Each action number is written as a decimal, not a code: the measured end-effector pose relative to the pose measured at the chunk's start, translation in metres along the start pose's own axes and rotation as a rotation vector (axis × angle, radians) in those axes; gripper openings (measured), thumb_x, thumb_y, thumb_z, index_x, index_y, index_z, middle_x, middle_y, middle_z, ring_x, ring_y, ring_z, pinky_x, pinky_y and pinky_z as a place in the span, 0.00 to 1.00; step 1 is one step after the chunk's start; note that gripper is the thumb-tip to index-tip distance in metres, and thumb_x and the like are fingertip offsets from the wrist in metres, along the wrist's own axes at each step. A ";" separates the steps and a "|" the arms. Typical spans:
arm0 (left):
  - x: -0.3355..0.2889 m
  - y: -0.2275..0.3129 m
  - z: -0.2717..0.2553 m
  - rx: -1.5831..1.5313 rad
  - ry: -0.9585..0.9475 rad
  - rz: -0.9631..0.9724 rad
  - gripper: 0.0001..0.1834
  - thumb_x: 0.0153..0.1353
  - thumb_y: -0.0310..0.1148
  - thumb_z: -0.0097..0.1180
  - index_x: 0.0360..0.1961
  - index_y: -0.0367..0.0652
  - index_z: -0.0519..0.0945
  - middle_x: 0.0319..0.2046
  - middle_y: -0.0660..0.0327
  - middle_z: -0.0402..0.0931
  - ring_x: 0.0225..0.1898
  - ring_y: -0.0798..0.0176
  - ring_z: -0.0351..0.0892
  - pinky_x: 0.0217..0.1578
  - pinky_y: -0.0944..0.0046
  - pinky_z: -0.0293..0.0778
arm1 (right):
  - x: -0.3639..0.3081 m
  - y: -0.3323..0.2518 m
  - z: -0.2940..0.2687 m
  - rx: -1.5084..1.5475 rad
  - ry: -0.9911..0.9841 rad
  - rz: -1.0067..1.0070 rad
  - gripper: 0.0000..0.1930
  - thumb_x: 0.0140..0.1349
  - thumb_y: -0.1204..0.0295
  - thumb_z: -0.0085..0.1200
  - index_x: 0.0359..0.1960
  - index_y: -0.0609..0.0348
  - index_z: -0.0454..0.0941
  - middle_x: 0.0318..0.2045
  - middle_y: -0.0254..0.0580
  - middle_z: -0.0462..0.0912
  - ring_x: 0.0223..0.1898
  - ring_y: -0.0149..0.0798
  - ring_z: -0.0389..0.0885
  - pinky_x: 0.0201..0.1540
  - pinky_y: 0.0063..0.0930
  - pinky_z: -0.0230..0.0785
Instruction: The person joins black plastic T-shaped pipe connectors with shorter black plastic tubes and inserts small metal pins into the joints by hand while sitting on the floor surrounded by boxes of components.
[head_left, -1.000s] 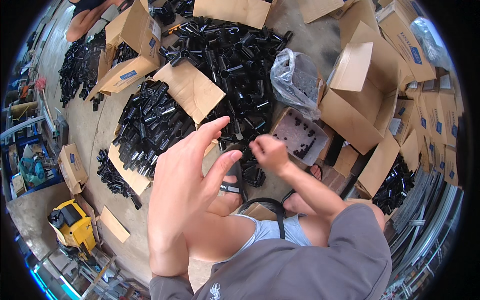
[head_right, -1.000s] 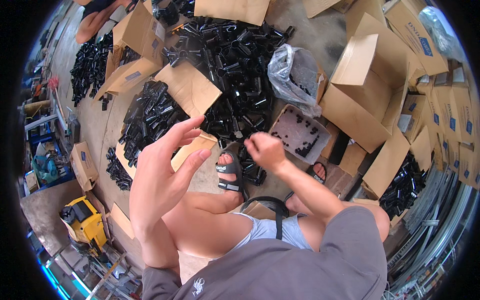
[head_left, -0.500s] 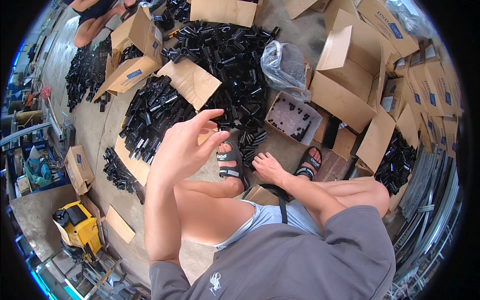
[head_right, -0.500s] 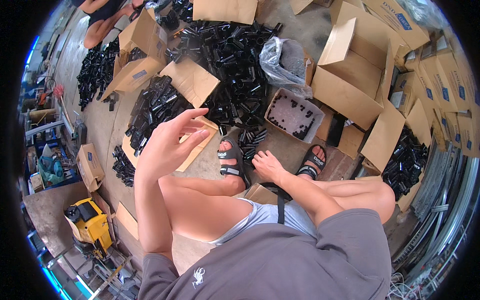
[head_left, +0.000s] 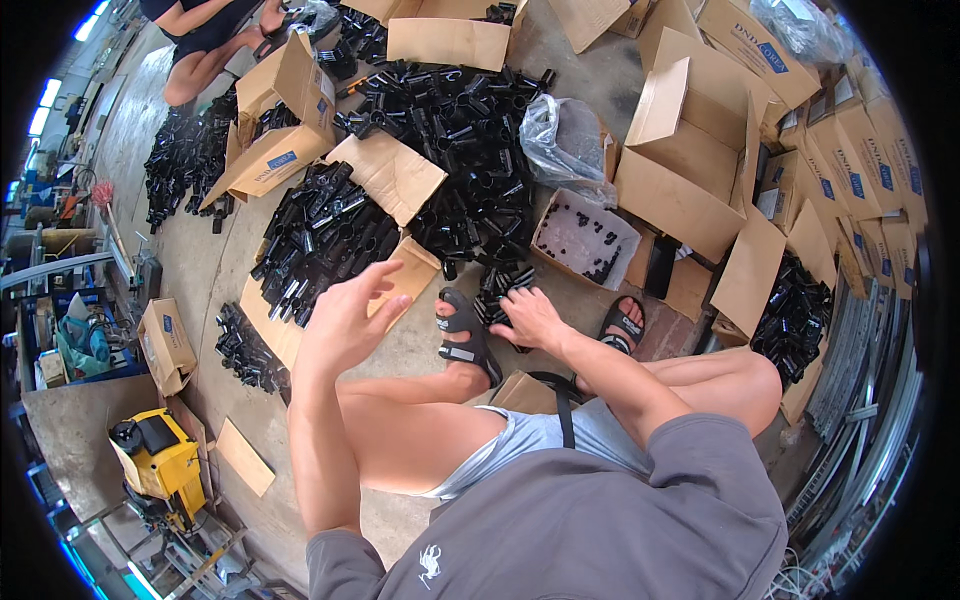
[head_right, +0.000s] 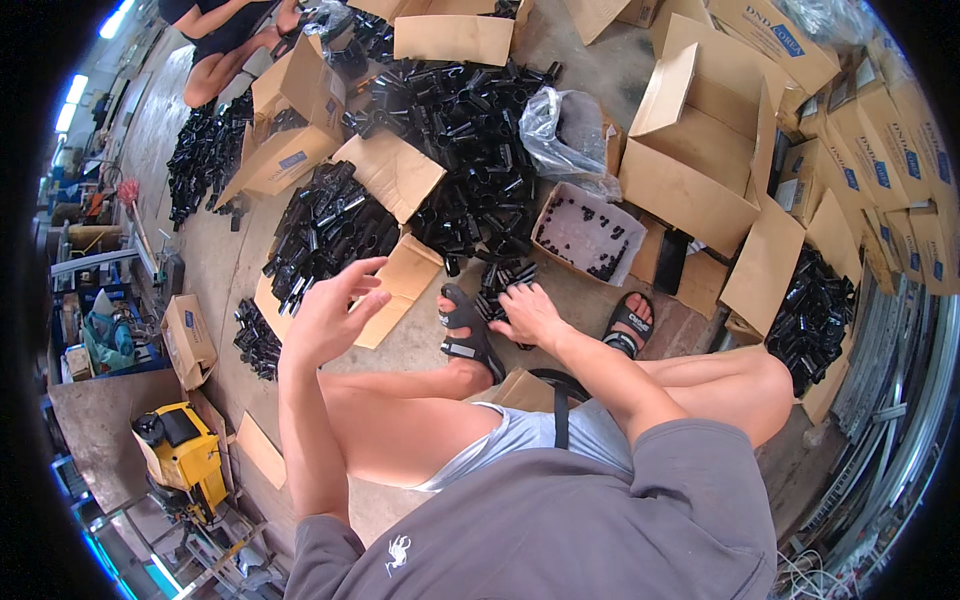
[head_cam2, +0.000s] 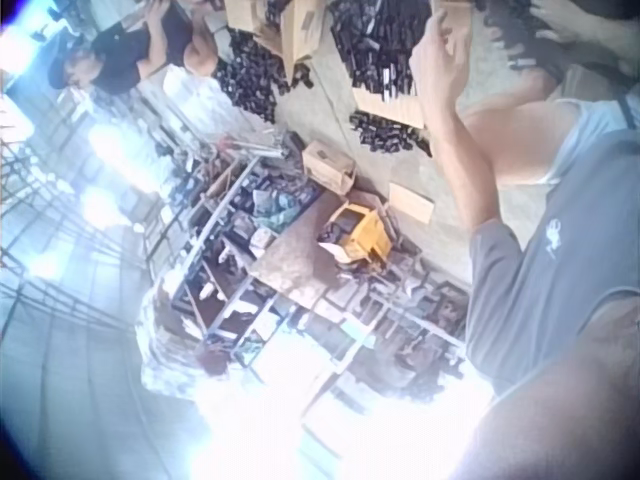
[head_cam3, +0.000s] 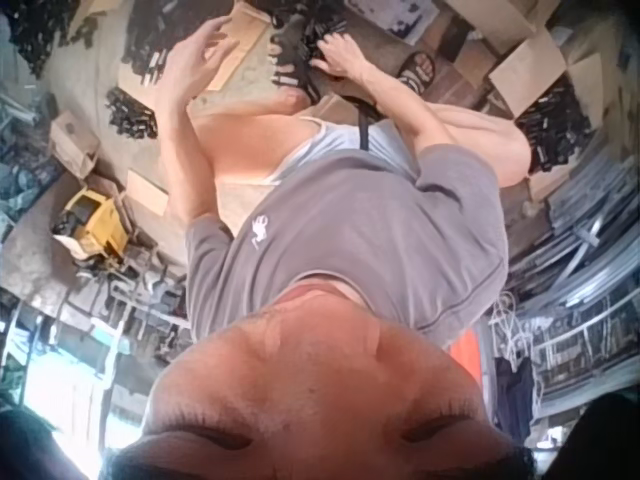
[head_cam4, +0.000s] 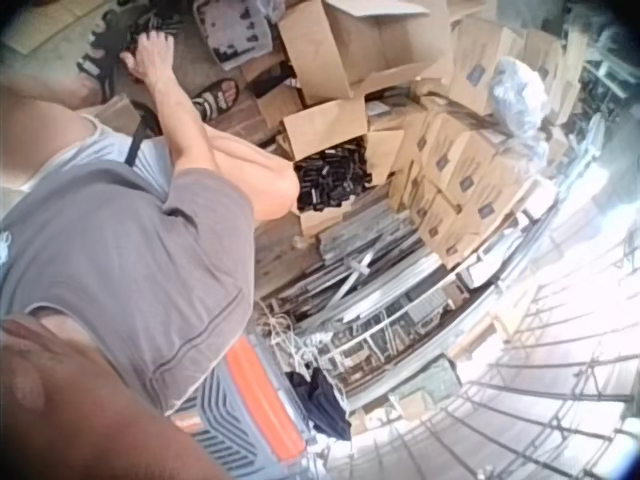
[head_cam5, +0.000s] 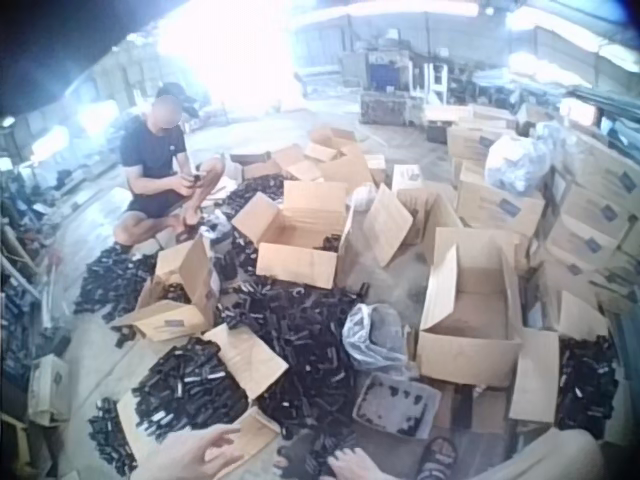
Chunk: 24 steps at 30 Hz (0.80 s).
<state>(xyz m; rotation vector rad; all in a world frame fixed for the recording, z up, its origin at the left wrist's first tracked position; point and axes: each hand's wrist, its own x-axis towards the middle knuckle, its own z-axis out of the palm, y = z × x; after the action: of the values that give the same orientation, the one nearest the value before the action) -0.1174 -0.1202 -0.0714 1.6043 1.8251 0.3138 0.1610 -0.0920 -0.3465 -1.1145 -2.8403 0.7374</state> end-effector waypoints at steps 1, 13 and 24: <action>0.002 0.002 0.002 0.018 -0.037 0.016 0.25 0.67 0.42 0.63 0.62 0.47 0.76 0.47 0.48 0.85 0.49 0.46 0.85 0.49 0.53 0.80 | 0.010 -0.002 -0.003 0.042 0.096 0.028 0.24 0.58 0.57 0.66 0.50 0.59 0.79 0.46 0.48 0.80 0.52 0.50 0.78 0.53 0.43 0.70; 0.004 0.016 0.019 0.094 -0.108 0.184 0.27 0.65 0.42 0.64 0.62 0.43 0.76 0.46 0.47 0.84 0.49 0.48 0.84 0.49 0.54 0.79 | 0.026 -0.008 0.025 -0.115 0.139 0.074 0.14 0.61 0.73 0.52 0.50 0.52 0.78 0.48 0.45 0.81 0.56 0.48 0.76 0.52 0.46 0.72; 0.005 0.025 0.040 0.098 -0.261 0.240 0.26 0.67 0.40 0.62 0.64 0.43 0.74 0.49 0.54 0.85 0.50 0.48 0.84 0.49 0.54 0.77 | -0.008 -0.006 0.028 0.009 0.279 0.123 0.28 0.54 0.76 0.57 0.61 0.56 0.73 0.61 0.51 0.73 0.59 0.51 0.74 0.54 0.42 0.73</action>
<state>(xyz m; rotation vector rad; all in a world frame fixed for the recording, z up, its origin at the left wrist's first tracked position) -0.0730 -0.1204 -0.0881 1.8423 1.4747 0.1149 0.1587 -0.1127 -0.3676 -1.2871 -2.5551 0.5482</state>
